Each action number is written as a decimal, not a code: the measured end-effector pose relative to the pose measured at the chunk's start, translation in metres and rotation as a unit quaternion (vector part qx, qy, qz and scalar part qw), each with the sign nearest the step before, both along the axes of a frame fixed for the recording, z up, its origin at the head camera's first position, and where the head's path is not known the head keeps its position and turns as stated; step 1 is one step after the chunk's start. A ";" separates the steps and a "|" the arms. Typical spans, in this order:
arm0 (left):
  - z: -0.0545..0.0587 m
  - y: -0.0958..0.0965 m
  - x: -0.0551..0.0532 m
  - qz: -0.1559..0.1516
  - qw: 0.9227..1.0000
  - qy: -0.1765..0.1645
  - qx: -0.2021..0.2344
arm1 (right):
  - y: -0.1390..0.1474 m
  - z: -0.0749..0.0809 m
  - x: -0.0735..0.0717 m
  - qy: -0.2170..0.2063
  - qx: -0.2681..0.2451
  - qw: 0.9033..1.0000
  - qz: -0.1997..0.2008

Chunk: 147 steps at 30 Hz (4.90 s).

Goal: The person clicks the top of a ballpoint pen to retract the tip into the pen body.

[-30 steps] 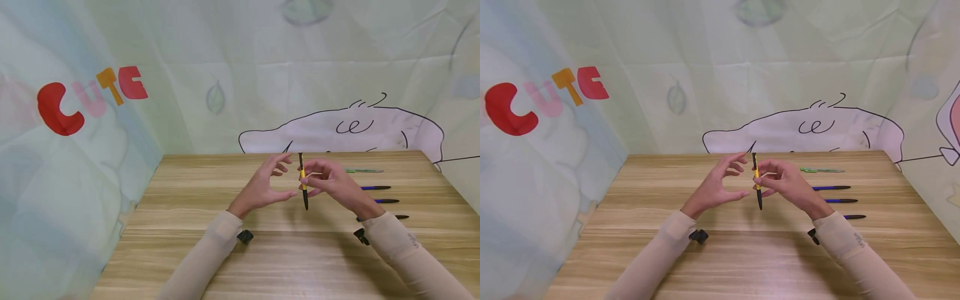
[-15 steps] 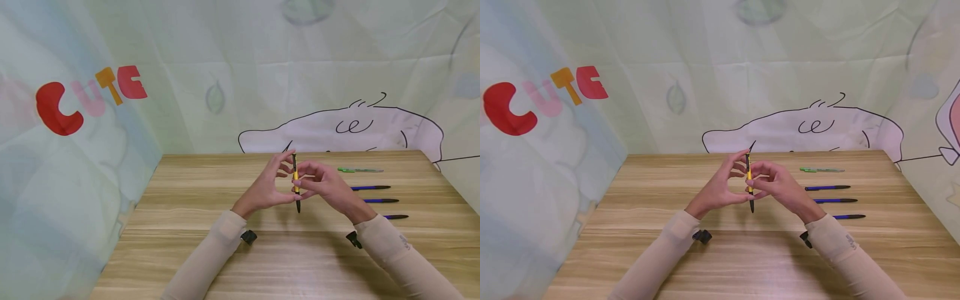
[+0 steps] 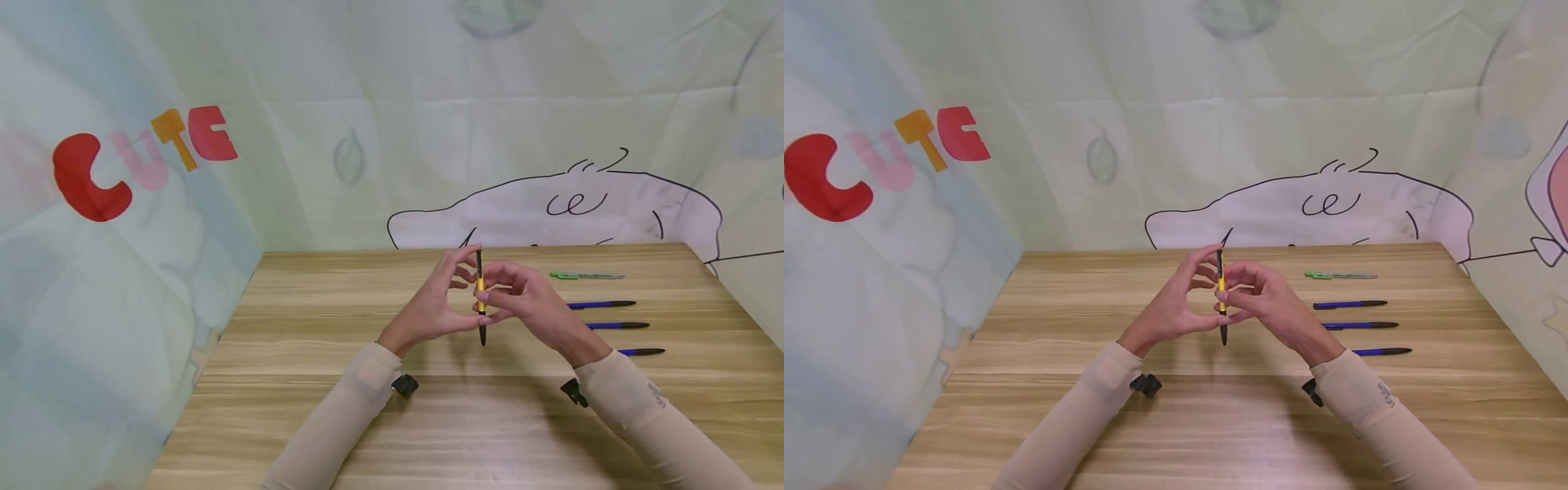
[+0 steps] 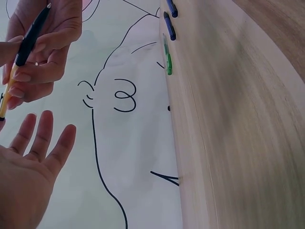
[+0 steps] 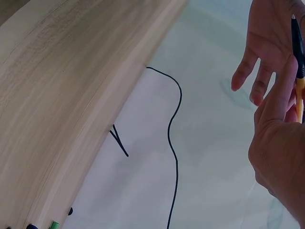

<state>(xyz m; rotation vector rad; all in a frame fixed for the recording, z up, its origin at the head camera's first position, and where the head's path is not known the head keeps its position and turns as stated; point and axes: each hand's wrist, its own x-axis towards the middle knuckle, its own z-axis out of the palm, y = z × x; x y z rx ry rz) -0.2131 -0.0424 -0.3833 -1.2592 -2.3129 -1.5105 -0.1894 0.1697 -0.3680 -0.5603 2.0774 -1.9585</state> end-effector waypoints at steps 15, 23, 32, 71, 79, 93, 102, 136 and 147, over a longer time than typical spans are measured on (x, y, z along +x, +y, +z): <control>0.001 0.002 0.001 0.003 1.000 -0.007 -0.002 | 0.001 0.003 0.000 -0.003 -0.001 1.000 -0.010; 0.001 0.004 0.001 0.004 1.000 -0.010 -0.006 | 0.002 0.002 0.001 0.000 -0.002 1.000 -0.011; 0.003 -0.004 0.003 0.018 1.000 -0.008 -0.018 | 0.009 -0.004 -0.003 0.018 0.075 0.997 -0.003; -0.011 -0.101 0.015 0.094 0.994 -0.033 -0.043 | 0.134 -0.015 -0.045 0.167 0.320 0.932 -0.019; -0.016 -0.118 0.019 0.113 0.992 -0.031 -0.054 | 0.157 -0.020 -0.058 0.184 0.357 0.916 -0.012; -0.018 -0.130 0.023 0.116 0.991 -0.049 -0.049 | 0.182 -0.021 -0.078 0.179 0.386 0.905 0.024; -0.020 -0.139 0.023 0.124 0.990 -0.038 -0.062 | 0.191 -0.025 -0.086 0.134 0.416 0.899 0.031; -0.024 -0.144 0.023 0.125 0.990 -0.037 -0.058 | 0.201 -0.052 -0.097 0.178 0.495 0.850 0.021; -0.022 -0.143 0.023 0.130 0.989 -0.045 -0.053 | 0.204 -0.049 -0.084 0.180 0.466 0.866 -0.017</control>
